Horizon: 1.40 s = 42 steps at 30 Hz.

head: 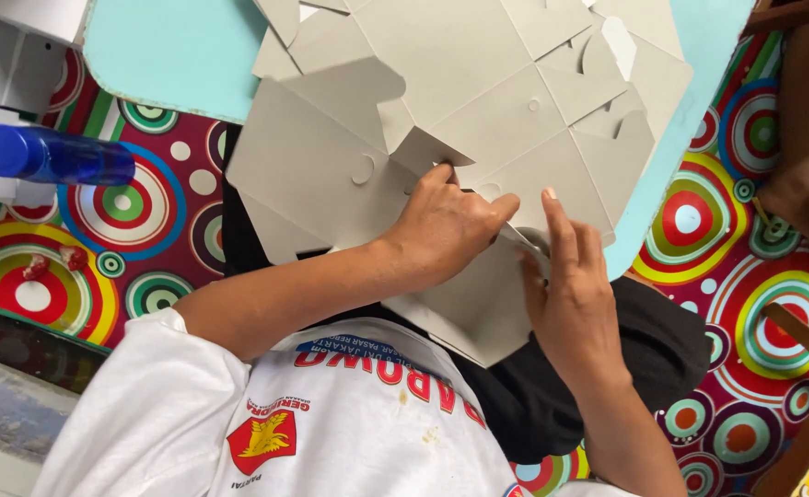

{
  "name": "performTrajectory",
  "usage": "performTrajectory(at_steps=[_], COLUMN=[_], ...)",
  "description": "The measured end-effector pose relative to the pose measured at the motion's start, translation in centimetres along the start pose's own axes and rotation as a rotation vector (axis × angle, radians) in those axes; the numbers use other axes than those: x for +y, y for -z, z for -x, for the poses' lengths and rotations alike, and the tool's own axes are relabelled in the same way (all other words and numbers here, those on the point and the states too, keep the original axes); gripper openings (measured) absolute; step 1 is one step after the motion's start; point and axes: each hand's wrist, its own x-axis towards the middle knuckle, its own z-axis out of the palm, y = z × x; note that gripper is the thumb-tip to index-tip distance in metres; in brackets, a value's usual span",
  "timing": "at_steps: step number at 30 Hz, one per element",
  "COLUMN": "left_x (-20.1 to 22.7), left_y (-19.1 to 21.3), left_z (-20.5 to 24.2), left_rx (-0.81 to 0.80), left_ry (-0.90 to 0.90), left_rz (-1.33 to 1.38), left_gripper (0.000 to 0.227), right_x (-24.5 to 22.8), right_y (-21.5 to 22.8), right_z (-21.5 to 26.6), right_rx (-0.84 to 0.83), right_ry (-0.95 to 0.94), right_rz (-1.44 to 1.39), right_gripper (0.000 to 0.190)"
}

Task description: The person assembles a white cardboard box by folding the flat die-cut piece along its creases and interlocking the tabs. They manipulate the flaps to form the box shape and secure the sides without using any tools.

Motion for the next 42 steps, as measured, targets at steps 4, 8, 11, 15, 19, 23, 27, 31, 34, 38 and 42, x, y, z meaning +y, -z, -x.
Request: performTrajectory(at_steps=[4, 8, 11, 15, 19, 23, 27, 31, 34, 38, 42], left_x=[0.1, -0.5, -2.0, -5.8, -6.5, -5.8, -5.6, -5.2, -5.3, -5.4, -5.6], left_y=[1.9, 3.8, 3.3, -0.7, -2.4, -3.0, -3.0, -3.2, -2.8, -0.5, 3.0], left_z=[-1.7, -5.0, -7.4, -9.5, -9.3, -10.2, -11.6, -11.8, -11.4, -10.3, -8.7], left_rx=[0.043, 0.212, 0.229, 0.076, 0.040, -0.129, -0.245, -0.282, -0.239, -0.263, -0.264], left_ry=[-0.007, -0.016, 0.009, 0.081, 0.067, 0.078, 0.120, 0.151, 0.154, 0.115, 0.123], left_rz=[0.007, -0.093, -0.211, -0.171, -0.069, -0.027, 0.013, 0.004, -0.004, 0.038, 0.051], left_gripper=[0.022, 0.026, 0.030, 0.040, 0.036, 0.038, 0.034, 0.031, 0.020, 0.059, 0.102], right_x=[0.8, 1.1, 2.5, 4.3, 4.7, 5.1, 5.5, 5.3, 5.1, 6.0, 6.0], right_y=[1.7, 4.9, 5.7, 5.1, 5.1, 4.8, 3.8, 3.0, 2.8, 2.4, 2.4], right_z=[-0.6, -4.4, -7.8, -10.6, -11.4, -11.3, -10.7, -10.6, -10.8, -11.0, -11.1], right_rx=[-0.046, -0.010, 0.007, 0.125, 0.022, -0.018, 0.012, 0.033, 0.048, 0.043, 0.078], right_ry=[0.037, 0.099, 0.163, 0.241, 0.314, 0.318, 0.350, 0.385, 0.428, 0.395, 0.392], right_rz=[0.083, 0.109, 0.051, 0.004, -0.113, -0.145, -0.127, -0.034, 0.161, 0.294, 0.243], right_gripper=[0.062, 0.057, 0.058, 0.051, 0.046, 0.040, 0.045, 0.034, 0.046, 0.041, 0.039])
